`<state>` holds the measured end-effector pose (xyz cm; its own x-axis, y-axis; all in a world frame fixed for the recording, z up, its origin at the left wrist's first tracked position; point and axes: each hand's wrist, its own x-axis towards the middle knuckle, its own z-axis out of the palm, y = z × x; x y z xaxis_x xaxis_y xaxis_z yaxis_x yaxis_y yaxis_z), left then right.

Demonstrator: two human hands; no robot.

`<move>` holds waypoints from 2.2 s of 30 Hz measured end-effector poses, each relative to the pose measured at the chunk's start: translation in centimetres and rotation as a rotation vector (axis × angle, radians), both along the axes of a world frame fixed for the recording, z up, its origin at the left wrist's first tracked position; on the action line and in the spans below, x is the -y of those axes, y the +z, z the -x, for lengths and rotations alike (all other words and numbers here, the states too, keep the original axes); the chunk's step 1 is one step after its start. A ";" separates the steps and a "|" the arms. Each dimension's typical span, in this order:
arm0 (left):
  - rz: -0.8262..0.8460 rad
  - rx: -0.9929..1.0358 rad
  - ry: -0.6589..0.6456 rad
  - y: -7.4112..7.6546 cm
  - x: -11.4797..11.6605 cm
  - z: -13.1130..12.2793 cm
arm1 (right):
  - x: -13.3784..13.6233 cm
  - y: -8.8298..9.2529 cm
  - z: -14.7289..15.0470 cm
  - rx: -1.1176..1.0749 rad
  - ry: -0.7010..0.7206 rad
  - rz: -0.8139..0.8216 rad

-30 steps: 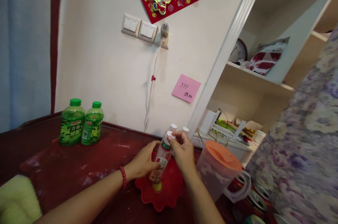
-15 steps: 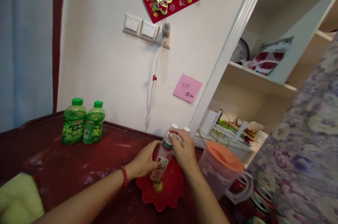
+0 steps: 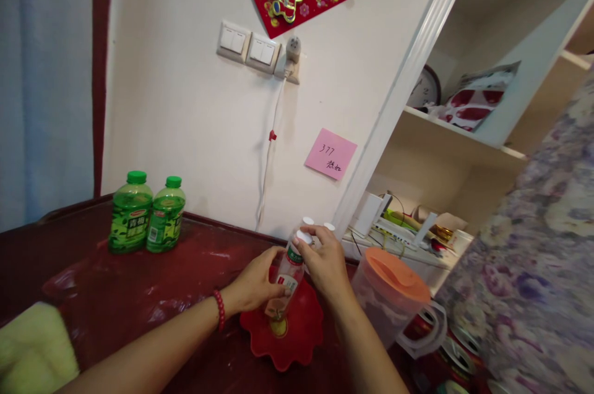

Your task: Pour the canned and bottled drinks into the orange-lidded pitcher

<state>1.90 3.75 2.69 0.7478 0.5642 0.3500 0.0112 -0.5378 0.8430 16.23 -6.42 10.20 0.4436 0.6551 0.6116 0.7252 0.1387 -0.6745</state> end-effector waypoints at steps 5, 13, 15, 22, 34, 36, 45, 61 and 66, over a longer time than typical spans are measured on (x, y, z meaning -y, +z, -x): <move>-0.003 -0.007 0.003 -0.1 -0.2 -0.1 | -0.1 -0.1 -0.1 -0.030 0.119 0.041; 0.000 0.000 0.007 -0.1 0.0 0.0 | 0.2 0.4 -0.2 0.030 0.156 0.055; 0.004 0.000 0.009 -0.1 -0.1 -0.1 | 0.2 0.8 -0.2 0.086 0.158 0.057; -0.001 0.002 0.005 -0.1 -0.1 0.0 | 0.3 1.1 -0.3 0.207 0.162 0.060; -0.011 -0.003 -0.003 -0.1 -0.1 0.0 | 0.8 -0.2 0.5 0.243 0.100 0.016; -0.016 -0.008 -0.009 -0.1 -0.1 0.0 | 0.9 -0.4 0.4 0.231 0.109 0.004; -0.021 -0.011 0.003 -0.1 0.0 -0.1 | 0.6 -1.0 0.4 0.205 -0.010 -0.059; -0.015 -0.005 -0.002 -0.2 -0.1 -0.1 | 0.6 -1.6 0.5 0.101 -0.069 -0.074; -0.011 -0.011 0.003 -0.2 -0.1 -0.1 | 0.5 -1.4 0.3 0.123 -0.077 -0.107</move>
